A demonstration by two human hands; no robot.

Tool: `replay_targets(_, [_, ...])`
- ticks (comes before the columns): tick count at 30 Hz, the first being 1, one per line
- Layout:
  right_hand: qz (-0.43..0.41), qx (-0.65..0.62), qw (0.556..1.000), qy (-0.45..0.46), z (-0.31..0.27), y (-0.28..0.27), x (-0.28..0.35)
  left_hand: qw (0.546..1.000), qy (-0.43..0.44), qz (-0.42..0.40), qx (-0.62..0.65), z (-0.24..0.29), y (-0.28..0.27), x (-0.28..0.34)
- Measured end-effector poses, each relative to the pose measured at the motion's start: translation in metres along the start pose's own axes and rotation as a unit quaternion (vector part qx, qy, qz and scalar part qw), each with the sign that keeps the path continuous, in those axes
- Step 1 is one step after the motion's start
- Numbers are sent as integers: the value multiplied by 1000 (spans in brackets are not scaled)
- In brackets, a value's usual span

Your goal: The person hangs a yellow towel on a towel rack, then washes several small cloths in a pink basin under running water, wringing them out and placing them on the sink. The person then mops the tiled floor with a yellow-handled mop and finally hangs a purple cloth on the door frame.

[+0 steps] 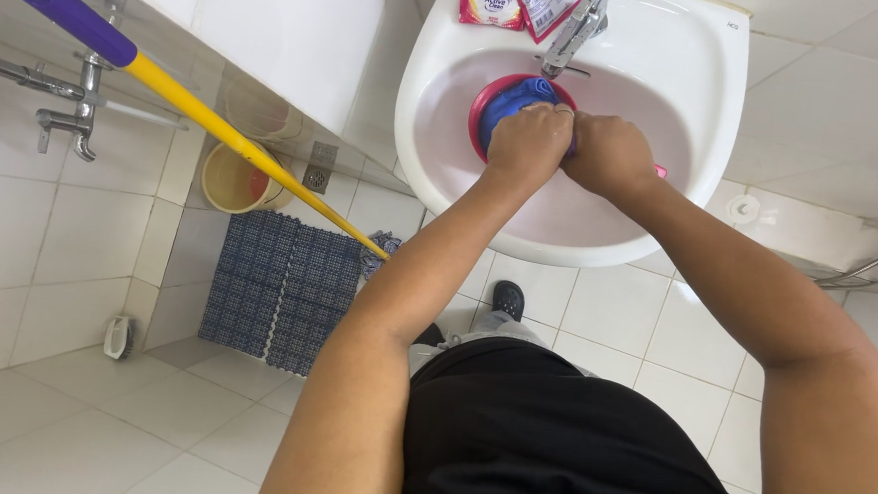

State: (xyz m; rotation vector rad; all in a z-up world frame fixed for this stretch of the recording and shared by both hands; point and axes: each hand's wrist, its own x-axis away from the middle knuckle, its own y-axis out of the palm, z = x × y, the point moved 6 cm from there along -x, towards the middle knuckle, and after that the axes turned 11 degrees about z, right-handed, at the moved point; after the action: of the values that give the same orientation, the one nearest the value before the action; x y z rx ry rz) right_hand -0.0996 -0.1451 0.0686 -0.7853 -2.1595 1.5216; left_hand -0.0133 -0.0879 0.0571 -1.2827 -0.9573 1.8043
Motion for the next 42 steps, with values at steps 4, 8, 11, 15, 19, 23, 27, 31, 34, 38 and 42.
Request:
replay_targets(4, [-7,36,998,-47,-5,-4,4,996,-61,-22,61,2,-15,1])
replay_targets(8, [8,62,990,-126,-3,-2,6,955,-196,-184,129,-14,18,8])
replay_targets(11, [47,69,979,-187,-1,-6,3,916,-239,-247,208,-17,28,5])
replay_targets(15, [132,121,943,-282,4,-14,-1,823,-313,-332,338,-11,22,3])
replay_targets(19, [155,133,928,-312,3,-17,6,820,-298,-308,380,-8,9,0])
replay_targets(23, [150,98,935,-306,-8,-28,13,933,-151,-144,293,-23,28,3])
replay_targets(27, [3,-252,956,-152,23,-17,-1,988,-42,-39,142,0,-21,2])
replay_targets(31, [-132,-435,890,14,41,-4,-10,994,77,49,52,21,-27,6])
replay_targets(34, [-321,-461,817,129,40,27,6,975,184,118,-42,37,-31,6])
replay_targets(38, [-173,-339,915,135,38,42,1,961,215,151,-87,34,-28,6])
replay_targets(42, [9,-44,998,32,38,48,-4,969,186,126,-100,16,10,12])
